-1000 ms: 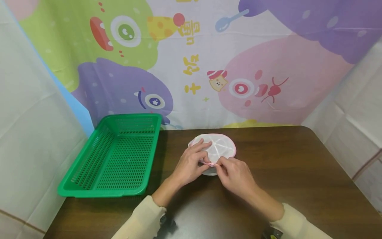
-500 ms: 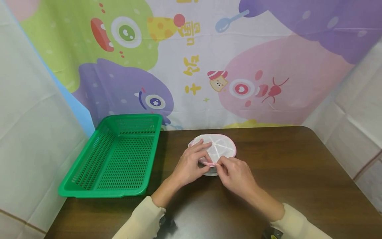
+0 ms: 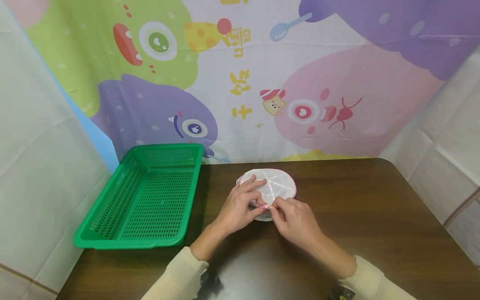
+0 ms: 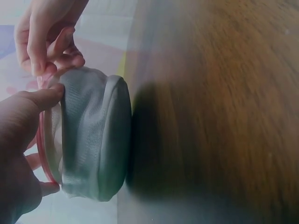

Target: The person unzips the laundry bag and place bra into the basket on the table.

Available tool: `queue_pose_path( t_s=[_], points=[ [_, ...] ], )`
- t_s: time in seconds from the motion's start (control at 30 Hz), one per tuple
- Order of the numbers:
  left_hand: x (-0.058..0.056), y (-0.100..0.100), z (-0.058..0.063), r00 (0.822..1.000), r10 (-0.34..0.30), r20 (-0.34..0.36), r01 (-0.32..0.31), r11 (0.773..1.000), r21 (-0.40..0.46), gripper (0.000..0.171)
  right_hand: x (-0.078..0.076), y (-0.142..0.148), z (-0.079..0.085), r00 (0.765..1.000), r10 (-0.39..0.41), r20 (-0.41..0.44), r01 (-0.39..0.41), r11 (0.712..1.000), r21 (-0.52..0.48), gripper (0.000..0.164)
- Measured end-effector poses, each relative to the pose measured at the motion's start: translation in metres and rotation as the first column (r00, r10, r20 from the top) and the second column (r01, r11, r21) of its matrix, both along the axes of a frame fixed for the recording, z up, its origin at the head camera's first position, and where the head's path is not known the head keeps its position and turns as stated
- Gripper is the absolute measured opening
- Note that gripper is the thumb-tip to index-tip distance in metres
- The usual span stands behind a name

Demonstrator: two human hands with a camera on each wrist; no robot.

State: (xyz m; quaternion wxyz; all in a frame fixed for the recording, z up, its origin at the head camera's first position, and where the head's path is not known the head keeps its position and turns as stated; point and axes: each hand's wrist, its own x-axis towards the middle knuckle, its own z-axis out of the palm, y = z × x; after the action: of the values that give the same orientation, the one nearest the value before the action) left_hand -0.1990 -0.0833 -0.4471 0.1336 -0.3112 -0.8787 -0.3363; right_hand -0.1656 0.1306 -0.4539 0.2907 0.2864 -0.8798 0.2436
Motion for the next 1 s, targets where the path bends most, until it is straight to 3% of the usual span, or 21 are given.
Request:
queue_pose_path(
  t_s=[0.43, 1.0],
  points=[
    [-0.0005, -0.0018, 0.0026, 1.000, 0.027, -0.005, -0.027, 1.000, 0.000, 0.022, -0.0003, 0.0007, 0.0022, 1.000, -0.003, 0.002, 0.003, 1.000, -0.012, 0.023],
    [0.0012, -0.0011, 0.0012, 0.999, 0.001, -0.042, -0.002, 1.000, -0.011, 0.024, -0.0003, -0.0025, -0.0002, 0.999, 0.016, -0.036, -0.017, 0.999, -0.035, 0.027]
  ],
)
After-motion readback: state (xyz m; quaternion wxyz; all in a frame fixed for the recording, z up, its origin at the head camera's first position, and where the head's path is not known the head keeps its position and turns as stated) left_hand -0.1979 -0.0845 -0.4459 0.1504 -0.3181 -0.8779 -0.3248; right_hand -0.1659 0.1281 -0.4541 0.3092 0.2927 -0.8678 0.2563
